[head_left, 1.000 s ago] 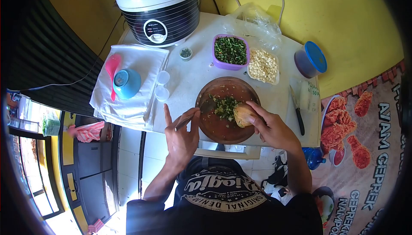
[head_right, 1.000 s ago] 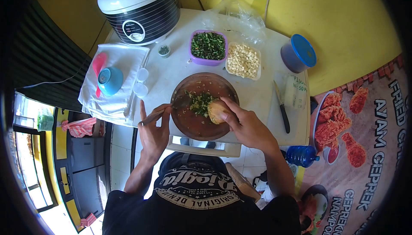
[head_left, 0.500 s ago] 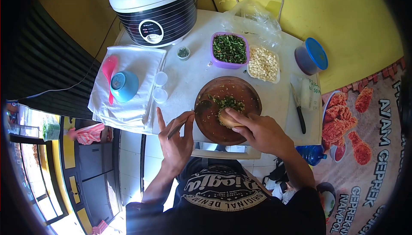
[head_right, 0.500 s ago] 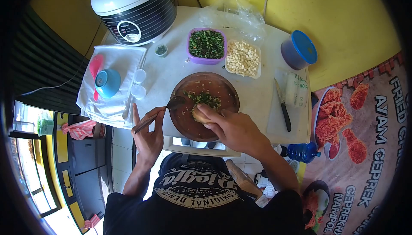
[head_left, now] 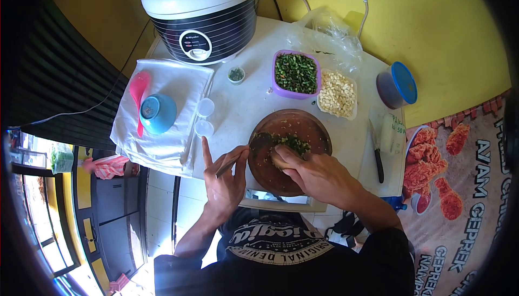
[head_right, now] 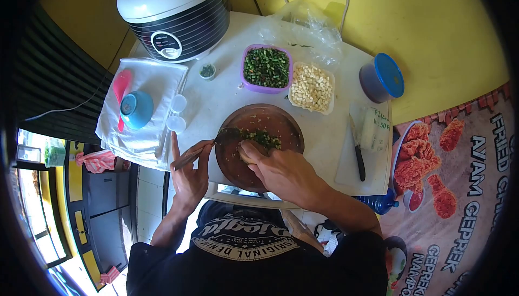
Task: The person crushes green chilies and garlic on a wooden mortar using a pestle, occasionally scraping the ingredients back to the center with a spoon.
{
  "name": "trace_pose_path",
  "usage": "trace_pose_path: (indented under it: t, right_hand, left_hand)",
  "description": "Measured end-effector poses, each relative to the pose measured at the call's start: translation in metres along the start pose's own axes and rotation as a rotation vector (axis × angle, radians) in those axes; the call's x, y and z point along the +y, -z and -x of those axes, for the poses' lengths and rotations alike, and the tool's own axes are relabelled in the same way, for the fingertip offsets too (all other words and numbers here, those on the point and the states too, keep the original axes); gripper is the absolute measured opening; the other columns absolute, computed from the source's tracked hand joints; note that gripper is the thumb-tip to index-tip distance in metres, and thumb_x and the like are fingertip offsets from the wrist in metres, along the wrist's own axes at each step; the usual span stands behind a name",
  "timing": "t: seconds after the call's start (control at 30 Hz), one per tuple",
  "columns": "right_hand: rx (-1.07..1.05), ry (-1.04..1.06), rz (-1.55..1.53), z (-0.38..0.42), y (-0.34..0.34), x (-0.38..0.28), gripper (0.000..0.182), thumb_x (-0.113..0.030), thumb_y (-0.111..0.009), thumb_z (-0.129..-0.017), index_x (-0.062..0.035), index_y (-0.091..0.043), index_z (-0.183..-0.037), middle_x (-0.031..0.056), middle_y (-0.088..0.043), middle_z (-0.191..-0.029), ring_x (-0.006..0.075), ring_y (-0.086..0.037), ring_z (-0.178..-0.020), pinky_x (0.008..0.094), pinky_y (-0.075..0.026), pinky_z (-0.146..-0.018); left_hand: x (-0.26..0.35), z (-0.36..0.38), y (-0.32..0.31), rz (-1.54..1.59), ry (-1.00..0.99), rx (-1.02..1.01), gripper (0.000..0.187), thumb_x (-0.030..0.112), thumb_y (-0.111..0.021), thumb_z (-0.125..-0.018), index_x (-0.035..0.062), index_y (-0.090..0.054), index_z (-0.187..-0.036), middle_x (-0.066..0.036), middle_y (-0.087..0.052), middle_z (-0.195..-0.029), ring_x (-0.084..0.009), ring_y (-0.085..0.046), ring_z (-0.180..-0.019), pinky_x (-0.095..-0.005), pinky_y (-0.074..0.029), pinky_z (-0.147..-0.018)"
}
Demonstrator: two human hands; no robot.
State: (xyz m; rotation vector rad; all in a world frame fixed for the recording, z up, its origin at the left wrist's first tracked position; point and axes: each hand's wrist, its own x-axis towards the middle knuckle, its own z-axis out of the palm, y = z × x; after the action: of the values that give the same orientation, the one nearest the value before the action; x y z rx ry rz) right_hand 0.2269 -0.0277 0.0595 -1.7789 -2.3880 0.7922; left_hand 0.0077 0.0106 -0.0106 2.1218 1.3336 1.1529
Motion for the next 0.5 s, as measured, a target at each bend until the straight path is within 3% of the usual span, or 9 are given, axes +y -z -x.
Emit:
trace_pose_path:
  t: [0.17, 0.27, 0.37, 0.43, 0.47, 0.5]
  right_hand:
    - [0.004, -0.039, 0.02, -0.005, -0.003, -0.002, 0.045, -0.024, -0.057, -0.099, -0.008, -0.047, -0.14, 0.0226, -0.066, -0.067, 0.043, -0.067, -0.061, 0.0517, -0.055, -0.057]
    - [0.063, 0.084, -0.069, -0.005, -0.004, 0.005, 0.044, -0.027, -0.055, -0.101, -0.0077, -0.047, -0.14, 0.0227, -0.067, -0.07, 0.0441, -0.067, -0.063, 0.0521, -0.056, -0.059]
    - [0.007, -0.056, 0.028, -0.013, 0.001, 0.0, 0.045, -0.029, -0.052, -0.103, -0.0073, -0.047, -0.142, 0.0244, -0.069, -0.078, 0.0445, -0.068, -0.069, 0.051, -0.055, -0.063]
    - [0.036, -0.007, -0.196, -0.01, 0.002, 0.017, 0.049, -0.03, -0.05, -0.104, -0.0061, -0.045, -0.147, 0.0263, -0.07, -0.084, 0.0445, -0.069, -0.076, 0.0486, -0.054, -0.068]
    - [0.173, 0.083, -0.335, -0.008, -0.013, 0.036, 0.052, -0.029, -0.051, -0.105, -0.0062, -0.041, -0.151, 0.0219, -0.067, -0.076, 0.0341, -0.07, -0.069, 0.0419, -0.052, -0.069]
    - [0.169, 0.082, -0.335, 0.002, -0.011, 0.041, 0.052, -0.029, -0.051, -0.105, -0.0062, -0.041, -0.151, 0.0219, -0.067, -0.076, 0.0341, -0.07, -0.069, 0.0419, -0.052, -0.069]
  left_hand:
    - [0.003, 0.004, 0.002, -0.013, 0.007, -0.042, 0.009, 0.002, -0.067, -0.092, 0.0008, -0.072, -0.099, -0.01, -0.076, -0.09, -0.0282, -0.075, -0.079, -0.0601, -0.019, -0.122]
    - [0.0, 0.0, -0.002, -0.016, -0.004, 0.009, 0.009, 0.001, -0.066, -0.093, 0.0002, -0.072, -0.099, -0.01, -0.076, -0.09, -0.0293, -0.075, -0.079, -0.06, -0.02, -0.121]
    - [0.004, 0.001, -0.001, -0.004, -0.004, 0.004, 0.009, 0.002, -0.065, -0.094, -0.0004, -0.072, -0.098, -0.01, -0.076, -0.091, -0.0301, -0.074, -0.079, -0.0596, -0.02, -0.121]
    - [0.004, 0.005, -0.001, -0.007, 0.0, 0.008, 0.011, 0.004, -0.064, -0.095, -0.0004, -0.073, -0.099, -0.011, -0.076, -0.092, -0.0305, -0.074, -0.08, -0.0588, -0.019, -0.122]
    - [0.005, 0.006, 0.001, -0.007, 0.009, -0.012, 0.011, 0.004, -0.064, -0.095, -0.0002, -0.073, -0.1, -0.011, -0.077, -0.093, -0.0305, -0.074, -0.08, -0.0584, -0.019, -0.122]
    - [0.008, 0.008, 0.002, -0.006, 0.013, -0.013, 0.011, 0.004, -0.064, -0.095, -0.0002, -0.073, -0.1, -0.011, -0.077, -0.093, -0.0305, -0.074, -0.08, -0.0584, -0.019, -0.122]
